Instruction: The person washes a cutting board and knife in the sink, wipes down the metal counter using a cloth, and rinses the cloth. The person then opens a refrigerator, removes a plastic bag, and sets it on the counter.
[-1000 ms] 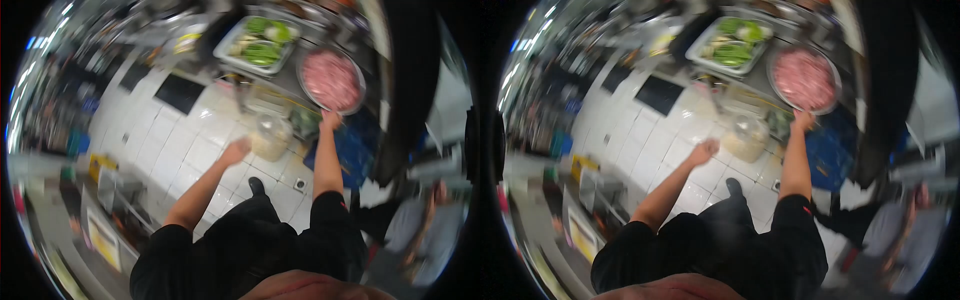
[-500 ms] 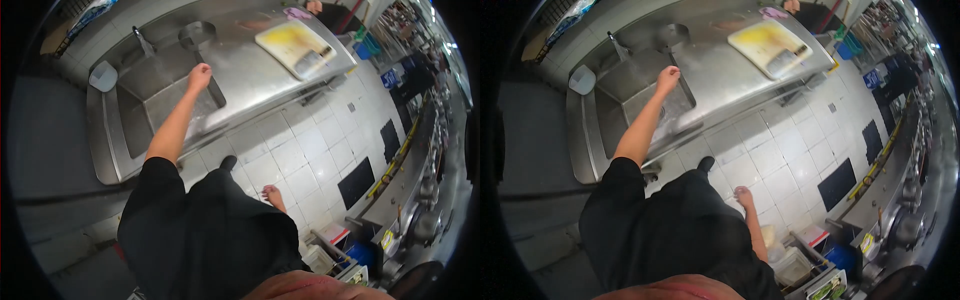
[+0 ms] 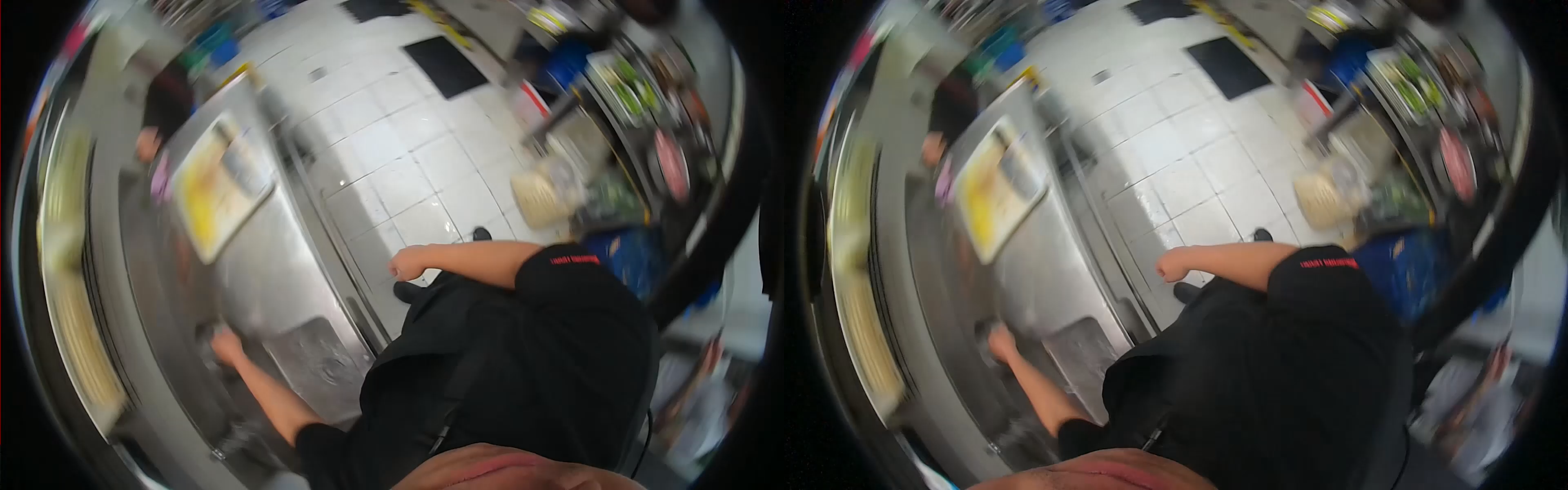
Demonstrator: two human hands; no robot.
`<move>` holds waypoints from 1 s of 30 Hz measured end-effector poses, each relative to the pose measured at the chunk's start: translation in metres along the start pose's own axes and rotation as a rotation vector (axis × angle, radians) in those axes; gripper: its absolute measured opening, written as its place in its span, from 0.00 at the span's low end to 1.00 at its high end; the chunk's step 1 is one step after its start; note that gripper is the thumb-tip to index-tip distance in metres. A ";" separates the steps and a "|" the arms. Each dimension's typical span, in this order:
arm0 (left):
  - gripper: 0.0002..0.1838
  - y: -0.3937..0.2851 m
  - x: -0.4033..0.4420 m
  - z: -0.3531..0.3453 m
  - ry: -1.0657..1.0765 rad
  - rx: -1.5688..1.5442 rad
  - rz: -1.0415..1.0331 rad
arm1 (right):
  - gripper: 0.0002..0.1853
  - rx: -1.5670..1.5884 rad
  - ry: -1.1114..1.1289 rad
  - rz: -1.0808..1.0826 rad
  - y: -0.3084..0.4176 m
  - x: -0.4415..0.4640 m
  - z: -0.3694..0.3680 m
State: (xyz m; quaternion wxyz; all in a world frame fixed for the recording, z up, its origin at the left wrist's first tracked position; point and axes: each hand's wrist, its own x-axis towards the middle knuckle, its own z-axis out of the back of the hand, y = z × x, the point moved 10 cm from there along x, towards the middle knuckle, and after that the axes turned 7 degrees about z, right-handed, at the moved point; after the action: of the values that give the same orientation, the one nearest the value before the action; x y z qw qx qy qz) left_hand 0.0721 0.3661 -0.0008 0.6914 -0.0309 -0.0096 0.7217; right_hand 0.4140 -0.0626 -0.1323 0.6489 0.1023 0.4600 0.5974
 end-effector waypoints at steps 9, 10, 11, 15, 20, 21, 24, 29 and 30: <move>0.17 -0.284 -0.229 0.111 0.366 -0.649 -0.654 | 0.34 1.292 -0.517 0.115 -0.002 -0.060 0.120; 0.17 -0.324 -0.271 0.104 0.379 -0.518 -0.858 | 0.34 1.302 -0.543 0.120 -0.004 -0.081 0.132; 0.17 -0.362 -0.314 0.089 0.387 -0.379 -1.055 | 0.36 1.464 -0.651 0.079 -0.020 -0.106 0.144; 0.10 -0.463 -0.496 0.043 0.339 -0.183 -1.764 | 0.31 1.587 -0.876 -0.177 -0.100 -0.217 0.141; 0.09 -0.538 -0.631 0.000 0.510 -0.277 -1.911 | 0.17 1.932 -0.995 -0.286 -0.274 -0.261 0.007; 0.11 -0.554 -0.648 -0.003 0.521 -0.313 -1.891 | 0.17 2.050 -1.076 -0.306 -0.289 -0.281 -0.007; 0.15 -0.608 -0.648 -0.043 0.576 -0.521 -1.618 | 0.18 2.115 -1.262 -0.520 -0.365 -0.338 -0.049; 0.10 -0.639 -0.593 -0.174 0.977 -0.275 -1.156 | 0.30 1.759 -1.694 -0.719 -0.433 -0.539 -0.053; 0.11 -0.632 -0.578 -0.203 0.979 -0.175 -1.190 | 0.24 1.781 -1.880 -0.762 -0.438 -0.575 -0.063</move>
State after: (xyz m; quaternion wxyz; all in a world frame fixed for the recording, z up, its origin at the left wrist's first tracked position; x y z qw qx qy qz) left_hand 0.7380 -0.1890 -0.1496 0.8832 -0.3904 0.2252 0.1296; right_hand 0.7453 -0.7050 -0.1933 0.5538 0.7192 0.0728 -0.4133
